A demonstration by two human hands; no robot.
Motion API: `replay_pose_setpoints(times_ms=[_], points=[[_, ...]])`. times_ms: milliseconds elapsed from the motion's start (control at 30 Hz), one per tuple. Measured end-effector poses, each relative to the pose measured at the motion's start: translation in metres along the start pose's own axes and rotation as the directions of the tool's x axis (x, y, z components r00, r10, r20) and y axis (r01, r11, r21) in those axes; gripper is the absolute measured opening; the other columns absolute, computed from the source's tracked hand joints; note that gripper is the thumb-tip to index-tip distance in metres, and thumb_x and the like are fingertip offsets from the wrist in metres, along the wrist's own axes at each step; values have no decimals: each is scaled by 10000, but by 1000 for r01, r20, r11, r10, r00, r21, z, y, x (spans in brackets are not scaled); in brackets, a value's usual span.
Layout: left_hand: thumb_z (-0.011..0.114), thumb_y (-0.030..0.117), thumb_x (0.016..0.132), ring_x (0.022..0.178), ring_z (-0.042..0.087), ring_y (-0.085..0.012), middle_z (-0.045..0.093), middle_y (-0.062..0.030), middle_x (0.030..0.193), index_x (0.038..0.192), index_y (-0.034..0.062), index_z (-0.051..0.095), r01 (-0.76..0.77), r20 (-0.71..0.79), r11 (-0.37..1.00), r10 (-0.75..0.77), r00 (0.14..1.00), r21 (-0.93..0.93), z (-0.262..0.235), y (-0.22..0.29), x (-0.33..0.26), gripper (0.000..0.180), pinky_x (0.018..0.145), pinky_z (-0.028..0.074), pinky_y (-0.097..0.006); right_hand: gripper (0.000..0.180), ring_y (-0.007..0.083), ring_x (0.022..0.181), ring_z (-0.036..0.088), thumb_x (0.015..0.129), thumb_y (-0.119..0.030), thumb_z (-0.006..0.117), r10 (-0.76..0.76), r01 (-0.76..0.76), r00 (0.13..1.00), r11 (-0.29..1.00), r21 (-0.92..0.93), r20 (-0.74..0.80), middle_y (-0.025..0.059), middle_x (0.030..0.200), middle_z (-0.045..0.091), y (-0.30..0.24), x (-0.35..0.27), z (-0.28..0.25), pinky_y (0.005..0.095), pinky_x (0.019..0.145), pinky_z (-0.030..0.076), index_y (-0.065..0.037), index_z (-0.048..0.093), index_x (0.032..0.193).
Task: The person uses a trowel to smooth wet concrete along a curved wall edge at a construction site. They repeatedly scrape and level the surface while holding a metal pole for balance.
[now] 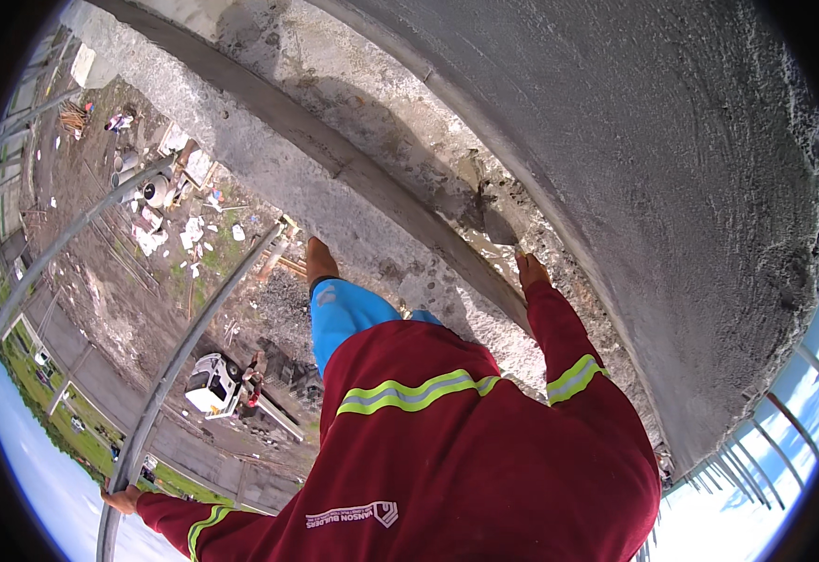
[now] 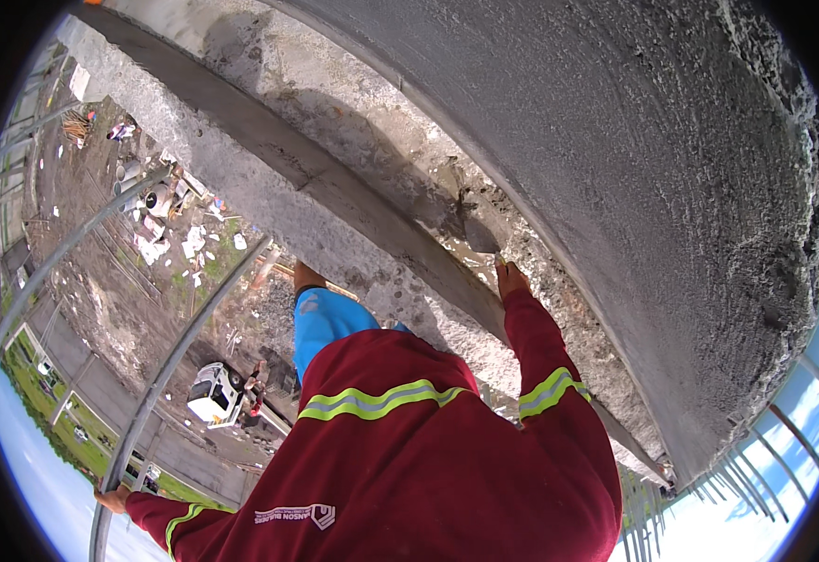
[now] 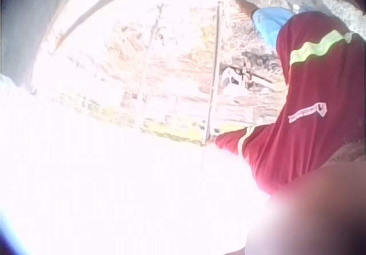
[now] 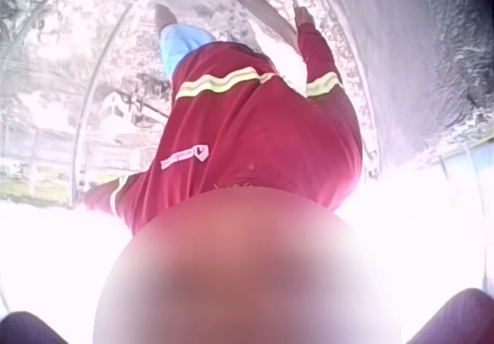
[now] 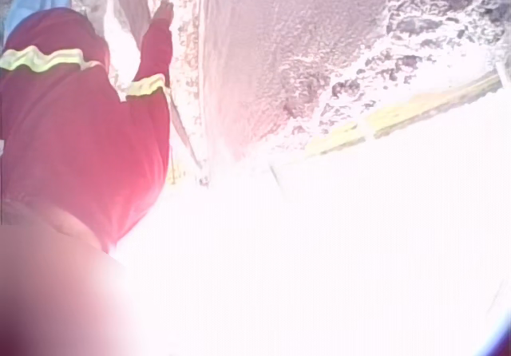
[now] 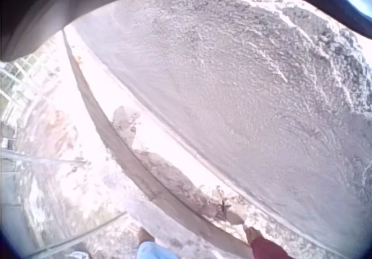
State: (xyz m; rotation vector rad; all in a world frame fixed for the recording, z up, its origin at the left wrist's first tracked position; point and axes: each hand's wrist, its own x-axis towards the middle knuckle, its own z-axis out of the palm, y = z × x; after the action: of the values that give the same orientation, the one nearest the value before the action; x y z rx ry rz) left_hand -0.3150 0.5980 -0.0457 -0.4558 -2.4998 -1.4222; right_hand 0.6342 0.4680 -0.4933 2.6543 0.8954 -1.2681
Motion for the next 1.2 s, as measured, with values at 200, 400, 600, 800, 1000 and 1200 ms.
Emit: replay_pose_setpoints(times_ms=[200, 400, 600, 800, 1000, 1200], points=[[564, 190, 774, 868, 618, -245, 661, -82, 893, 729, 41, 670, -168, -24, 967, 175, 984, 193, 6, 5, -8, 188, 735, 527, -357, 575, 464, 918, 555, 883, -554, 370, -31, 30, 994, 1000, -5, -109, 273, 942, 607, -60, 90, 32, 501, 818, 427, -39, 566, 1047], [548, 188, 804, 884, 633, -240, 670, -77, 942, 924, 10, 624, -185, 4, 948, 190, 982, 260, -3, -15, 25, 228, 799, 504, -342, 588, 439, 942, 551, 883, -573, 347, -94, 94, 996, 988, 123, -5, 264, 947, 605, 2, 3, 15, 483, 816, 420, -42, 564, 1011], [567, 1, 740, 920, 634, -206, 630, -34, 1094, 1110, 184, 583, -167, 93, 923, 143, 985, 347, -14, -26, 50, 413, 835, 500, -297, 624, 408, 973, 562, 885, -569, 343, -67, 67, 997, 998, -11, 34, 256, 1005, 600, -69, 71, 8, 467, 835, 422, -13, 579, 1045], [563, 28, 764, 921, 629, -193, 643, -33, 1058, 1078, 180, 603, -193, 38, 875, 197, 980, 444, -11, -37, 59, 351, 842, 491, -285, 625, 401, 943, 591, 868, -600, 323, 106, -112, 993, 978, -174, -43, 248, 990, 617, -114, 88, 15, 483, 819, 444, -79, 532, 1141], [563, 11, 749, 912, 633, -191, 661, -4, 1006, 1089, 190, 594, -162, 69, 913, 147, 987, 374, -16, -36, 58, 386, 826, 491, -289, 538, 370, 903, 613, 870, -539, 418, -61, 5, 974, 968, -249, -216, 214, 937, 640, -119, 49, 16, 461, 787, 465, -129, 472, 1214], [549, 174, 812, 897, 631, -221, 676, -73, 928, 920, -9, 617, -224, 46, 903, 223, 974, 367, -9, -27, 44, 223, 792, 516, -324, 560, 414, 933, 574, 877, -564, 377, 40, -43, 998, 998, -49, -53, 231, 950, 621, -44, 17, -4, 481, 825, 432, -85, 511, 1134]])
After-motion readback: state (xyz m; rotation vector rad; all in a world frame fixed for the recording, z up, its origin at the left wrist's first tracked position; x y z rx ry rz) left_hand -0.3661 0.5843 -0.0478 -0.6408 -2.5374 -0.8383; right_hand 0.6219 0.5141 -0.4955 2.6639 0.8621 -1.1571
